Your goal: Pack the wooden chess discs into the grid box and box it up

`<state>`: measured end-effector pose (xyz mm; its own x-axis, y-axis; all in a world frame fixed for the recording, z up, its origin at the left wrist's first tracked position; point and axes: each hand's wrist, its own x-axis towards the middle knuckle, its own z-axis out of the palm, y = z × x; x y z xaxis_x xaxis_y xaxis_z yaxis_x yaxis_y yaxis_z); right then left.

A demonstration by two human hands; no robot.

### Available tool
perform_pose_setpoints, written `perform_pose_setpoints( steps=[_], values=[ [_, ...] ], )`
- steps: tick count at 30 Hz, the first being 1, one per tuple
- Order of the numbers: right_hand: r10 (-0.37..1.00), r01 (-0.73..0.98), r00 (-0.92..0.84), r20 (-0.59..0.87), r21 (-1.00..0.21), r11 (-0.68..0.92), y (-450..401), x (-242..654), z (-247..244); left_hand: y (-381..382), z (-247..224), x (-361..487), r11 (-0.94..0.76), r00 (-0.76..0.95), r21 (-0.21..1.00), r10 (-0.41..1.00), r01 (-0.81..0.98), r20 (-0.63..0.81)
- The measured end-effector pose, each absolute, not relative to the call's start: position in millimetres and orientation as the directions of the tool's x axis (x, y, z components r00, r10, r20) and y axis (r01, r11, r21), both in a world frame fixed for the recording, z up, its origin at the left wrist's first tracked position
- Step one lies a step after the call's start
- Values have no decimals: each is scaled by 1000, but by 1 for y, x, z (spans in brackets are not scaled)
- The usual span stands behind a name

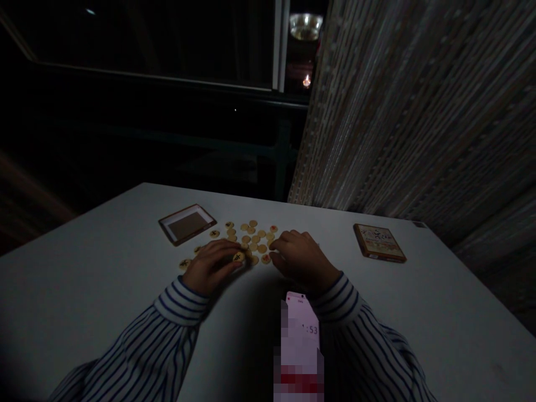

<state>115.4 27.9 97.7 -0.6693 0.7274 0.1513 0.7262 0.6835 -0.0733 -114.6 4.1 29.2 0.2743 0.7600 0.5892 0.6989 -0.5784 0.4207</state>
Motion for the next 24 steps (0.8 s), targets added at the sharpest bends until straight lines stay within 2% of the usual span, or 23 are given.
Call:
perform_pose_setpoints(
  steps=[5, 8, 24],
  values=[
    [753, 748, -628, 197, -116, 654, 28, 130, 113, 3, 28, -105, -574, 177, 590, 785, 568, 593],
    [758, 753, -613, 225, -126, 646, 27, 136, 117, 3, 31, -98, -549, 148, 642, 809, 535, 569],
    [765, 756, -587, 265, -158, 635, 24, 162, 133, 13, 58, -57, -582, 203, 539, 771, 609, 604]
  ],
)
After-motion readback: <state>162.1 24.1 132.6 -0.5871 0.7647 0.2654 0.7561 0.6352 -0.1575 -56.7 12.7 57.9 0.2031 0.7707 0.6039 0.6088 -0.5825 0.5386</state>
